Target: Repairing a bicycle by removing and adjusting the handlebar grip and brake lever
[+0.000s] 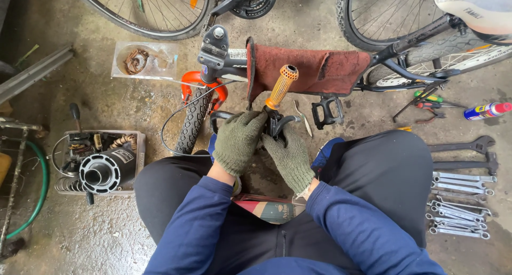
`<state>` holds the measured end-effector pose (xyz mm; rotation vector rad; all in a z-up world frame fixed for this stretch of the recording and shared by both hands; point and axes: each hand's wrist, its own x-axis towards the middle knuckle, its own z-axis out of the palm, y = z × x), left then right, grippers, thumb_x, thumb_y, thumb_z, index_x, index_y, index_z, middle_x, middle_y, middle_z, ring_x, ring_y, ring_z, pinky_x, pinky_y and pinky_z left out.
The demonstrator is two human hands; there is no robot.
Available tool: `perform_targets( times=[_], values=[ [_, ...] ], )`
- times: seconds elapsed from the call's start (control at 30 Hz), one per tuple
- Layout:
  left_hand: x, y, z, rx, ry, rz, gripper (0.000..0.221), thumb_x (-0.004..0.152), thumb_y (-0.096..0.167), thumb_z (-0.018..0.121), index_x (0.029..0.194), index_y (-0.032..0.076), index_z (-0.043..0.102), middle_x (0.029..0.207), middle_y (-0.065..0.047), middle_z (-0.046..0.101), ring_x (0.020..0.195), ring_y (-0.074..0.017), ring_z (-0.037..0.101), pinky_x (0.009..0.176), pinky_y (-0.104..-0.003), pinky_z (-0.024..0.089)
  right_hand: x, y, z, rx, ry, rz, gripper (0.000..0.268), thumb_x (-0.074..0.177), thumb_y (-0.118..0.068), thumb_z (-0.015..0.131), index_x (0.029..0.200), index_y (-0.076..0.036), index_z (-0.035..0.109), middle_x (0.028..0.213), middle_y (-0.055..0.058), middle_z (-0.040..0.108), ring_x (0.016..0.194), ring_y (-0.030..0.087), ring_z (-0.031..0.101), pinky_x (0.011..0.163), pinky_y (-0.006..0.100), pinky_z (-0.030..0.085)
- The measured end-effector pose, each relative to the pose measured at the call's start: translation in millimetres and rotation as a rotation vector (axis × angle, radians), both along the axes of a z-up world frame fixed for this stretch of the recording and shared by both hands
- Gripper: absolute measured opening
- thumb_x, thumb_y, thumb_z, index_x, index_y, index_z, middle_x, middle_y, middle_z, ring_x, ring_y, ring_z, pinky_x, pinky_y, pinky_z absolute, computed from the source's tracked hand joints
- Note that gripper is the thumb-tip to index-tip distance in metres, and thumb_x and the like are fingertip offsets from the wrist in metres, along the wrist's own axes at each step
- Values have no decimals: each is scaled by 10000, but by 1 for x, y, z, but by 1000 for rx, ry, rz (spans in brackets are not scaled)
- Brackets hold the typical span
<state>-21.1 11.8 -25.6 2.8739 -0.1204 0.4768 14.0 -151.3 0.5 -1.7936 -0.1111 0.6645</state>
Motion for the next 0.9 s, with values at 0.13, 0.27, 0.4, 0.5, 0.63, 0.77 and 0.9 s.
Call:
perform_targets(
  times=[0.13,0.27,0.4,0.5,0.63,0.77,0.9],
  values=[
    [-4,-5,0,-140,0,73,337,882,264,722,1204,175,679,1086,-100,715,937,-368,728,741,-472,595,-3,-2,-6,19,-44,-3,640,941,-300,692,1441,46,495,1337,358,566,1299,541,480,1076,622,427],
    [-5,-22,34,-601,110,308,194,985,209,659,1153,141,729,1076,-133,747,964,-401,728,747,-462,614,1,-4,-20,43,61,-48,676,882,-399,794,1459,-125,571,1345,171,667,1323,361,580,1054,506,516],
    [-10,-30,49,-833,104,451,283,969,274,702,1188,101,750,1077,-179,769,1031,-422,717,865,-482,590,-4,2,-17,82,107,-99,647,882,-333,802,1457,-132,583,1341,140,678,1318,314,600,1061,447,525],
    [-7,-30,46,-860,188,516,285,942,322,718,1170,157,768,1093,-169,772,1087,-420,689,886,-512,583,-8,8,30,92,134,-140,628,878,-304,807,1431,-98,592,1332,157,682,1305,295,615,1055,436,542],
    [-6,-30,50,-966,225,583,315,951,344,714,1176,133,776,1088,-185,777,1070,-427,703,899,-487,582,-10,11,26,-27,16,-108,424,958,-203,612,1327,5,580,1198,105,675,1115,170,583,939,219,430],
    [-9,-31,44,-919,198,590,280,905,331,752,1135,177,791,1069,-150,780,1082,-378,703,907,-481,596,-11,5,49,10,158,-18,493,1011,-165,603,1437,71,529,1376,156,633,1405,223,512,1195,155,329],
    [-11,-37,36,-990,152,617,258,942,294,731,1144,149,797,1049,-134,796,1060,-349,731,904,-449,600,-6,2,-44,17,-59,-106,492,836,-297,800,1295,-167,679,1151,109,747,1158,258,699,901,367,613]
  ],
)
